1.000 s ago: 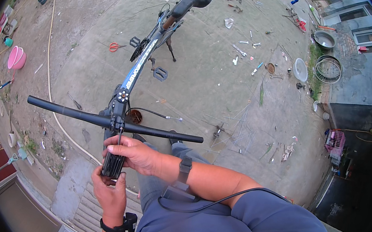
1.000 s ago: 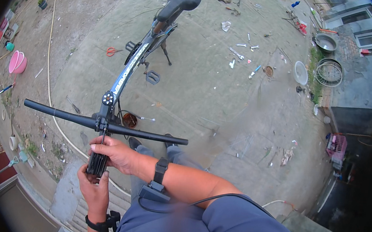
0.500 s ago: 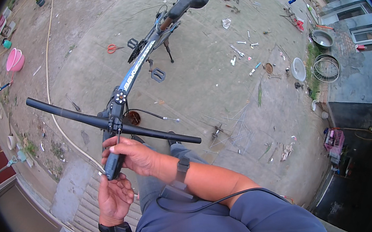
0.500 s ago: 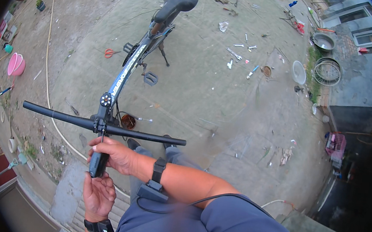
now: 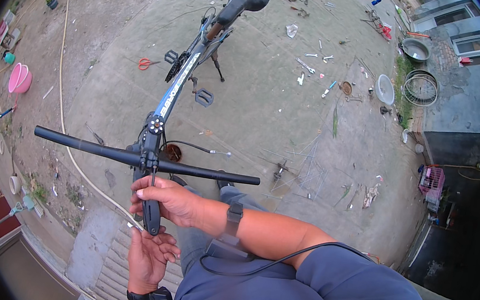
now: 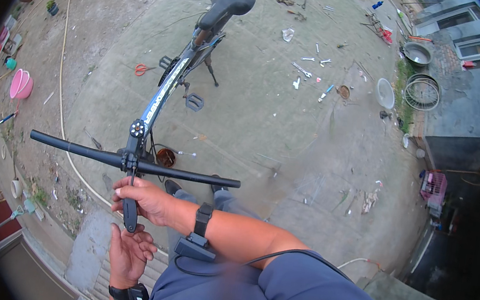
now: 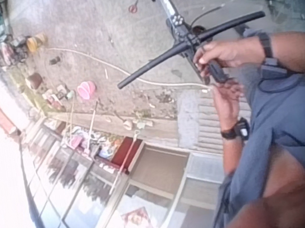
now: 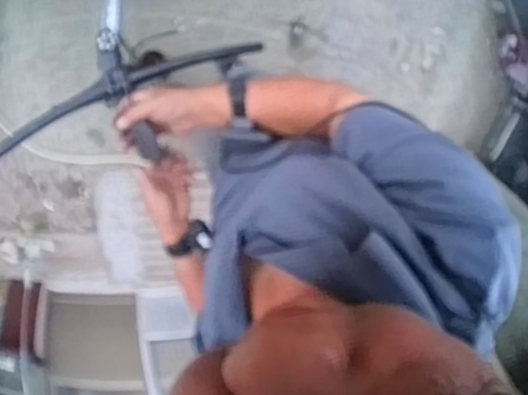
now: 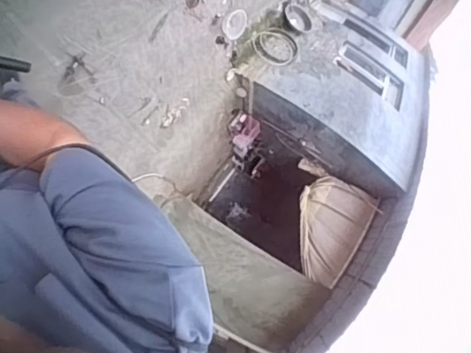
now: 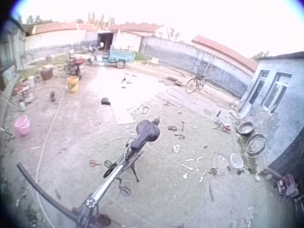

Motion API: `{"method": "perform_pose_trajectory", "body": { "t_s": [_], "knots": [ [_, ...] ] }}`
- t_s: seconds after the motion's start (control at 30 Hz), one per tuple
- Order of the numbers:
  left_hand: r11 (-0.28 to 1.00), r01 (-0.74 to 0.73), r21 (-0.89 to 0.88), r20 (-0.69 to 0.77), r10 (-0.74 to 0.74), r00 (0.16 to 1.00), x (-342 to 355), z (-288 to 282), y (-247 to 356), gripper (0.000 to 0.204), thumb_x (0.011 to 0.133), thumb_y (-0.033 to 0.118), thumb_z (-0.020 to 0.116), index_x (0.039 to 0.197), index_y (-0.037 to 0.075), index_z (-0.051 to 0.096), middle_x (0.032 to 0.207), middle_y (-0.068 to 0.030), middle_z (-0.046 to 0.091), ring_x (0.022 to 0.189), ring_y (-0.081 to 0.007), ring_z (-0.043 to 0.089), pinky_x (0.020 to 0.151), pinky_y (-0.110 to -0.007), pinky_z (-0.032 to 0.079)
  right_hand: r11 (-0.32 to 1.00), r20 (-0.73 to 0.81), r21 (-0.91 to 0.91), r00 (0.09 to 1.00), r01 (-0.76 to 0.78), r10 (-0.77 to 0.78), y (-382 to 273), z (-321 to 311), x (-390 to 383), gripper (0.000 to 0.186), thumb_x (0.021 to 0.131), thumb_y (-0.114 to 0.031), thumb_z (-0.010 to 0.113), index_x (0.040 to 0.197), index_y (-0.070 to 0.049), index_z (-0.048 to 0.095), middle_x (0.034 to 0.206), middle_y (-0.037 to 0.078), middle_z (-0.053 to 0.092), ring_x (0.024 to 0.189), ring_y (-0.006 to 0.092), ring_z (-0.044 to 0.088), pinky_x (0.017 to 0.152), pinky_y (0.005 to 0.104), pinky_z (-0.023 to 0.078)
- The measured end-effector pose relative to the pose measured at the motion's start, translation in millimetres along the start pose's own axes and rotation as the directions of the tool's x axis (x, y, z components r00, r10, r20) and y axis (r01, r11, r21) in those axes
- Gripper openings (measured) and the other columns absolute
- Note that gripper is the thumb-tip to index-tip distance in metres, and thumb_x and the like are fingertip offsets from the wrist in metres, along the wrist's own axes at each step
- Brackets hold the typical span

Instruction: The person uses a multi-tool to tighten bolts on the bicycle handlebar stem. They then walk around the yard, pick up small metal parts from the ground, and return to the bicycle to continue adjusting the handlebar area.

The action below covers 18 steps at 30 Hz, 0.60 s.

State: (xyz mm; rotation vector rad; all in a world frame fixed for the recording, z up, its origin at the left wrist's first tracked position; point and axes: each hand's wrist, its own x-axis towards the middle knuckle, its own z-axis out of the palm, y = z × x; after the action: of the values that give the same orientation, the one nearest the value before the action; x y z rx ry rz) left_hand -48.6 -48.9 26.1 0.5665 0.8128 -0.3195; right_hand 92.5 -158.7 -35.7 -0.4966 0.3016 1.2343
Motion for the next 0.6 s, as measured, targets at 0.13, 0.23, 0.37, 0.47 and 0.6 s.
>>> {"method": "perform_pose_trajectory", "body": {
  "t_s": [0.13,0.23,0.37,0.47,0.6],
  "knots": [
    [0.973,-0.115,0.200,-0.080,0.133,0.988,1,-4,-3,0.037,0.107,0.034,0.055,0.121,-0.001,0.056,0.096,-0.0133,0.070,0.072,-0.0217,0.072,0.056,-0.028,0.056,0.999,0.010,0.032,1.000,0.025,-0.026,0,3,-2,0.039,0.096,-0.018,0.067,0.129,-0.004,0.052,0.117,0.011,0.061,0.113,0.0254,0.067,0.101,0.0380,0.053],
    [0.441,-0.309,0.843,0.001,0.573,0.819,6,-2,-8,0.029,0.104,0.023,0.058,0.121,0.000,0.055,0.096,-0.0103,0.069,0.076,-0.0188,0.071,0.062,-0.026,0.055,0.999,-0.024,0.033,1.000,0.017,-0.016,-2,4,-5,0.039,0.096,-0.019,0.067,0.129,-0.005,0.052,0.116,0.010,0.062,0.113,0.0243,0.067,0.099,0.0382,0.053],
    [0.252,-0.348,0.903,0.081,0.695,0.714,6,3,-9,0.028,0.102,0.019,0.059,0.122,0.000,0.055,0.097,-0.0089,0.068,0.078,-0.0167,0.070,0.064,-0.026,0.054,1.000,-0.024,0.020,1.000,0.020,-0.020,-2,2,-7,0.041,0.095,-0.021,0.067,0.130,-0.006,0.050,0.115,0.009,0.063,0.113,0.0239,0.067,0.098,0.0384,0.053],
    [0.785,-0.355,0.508,-0.130,0.477,0.869,2,3,-12,0.043,0.106,0.039,0.052,0.121,-0.001,0.057,0.093,-0.0122,0.069,0.073,-0.0204,0.070,0.061,-0.028,0.055,1.000,-0.017,0.019,1.000,0.025,-0.025,-1,0,-6,0.043,0.095,-0.020,0.067,0.131,-0.006,0.049,0.114,0.009,0.062,0.113,0.0246,0.067,0.097,0.0390,0.053],
    [0.999,-0.041,-0.012,-0.030,0.041,0.999,4,-6,-1,0.077,0.104,0.068,0.030,0.119,-0.002,0.059,0.088,-0.0153,0.070,0.069,-0.0263,0.071,0.055,-0.031,0.056,0.998,-0.009,0.048,0.999,0.046,-0.046,1,0,-4,0.045,0.094,-0.020,0.066,0.133,-0.005,0.048,0.112,0.008,0.063,0.108,0.0226,0.068,0.092,0.0382,0.055]
  ]
}}
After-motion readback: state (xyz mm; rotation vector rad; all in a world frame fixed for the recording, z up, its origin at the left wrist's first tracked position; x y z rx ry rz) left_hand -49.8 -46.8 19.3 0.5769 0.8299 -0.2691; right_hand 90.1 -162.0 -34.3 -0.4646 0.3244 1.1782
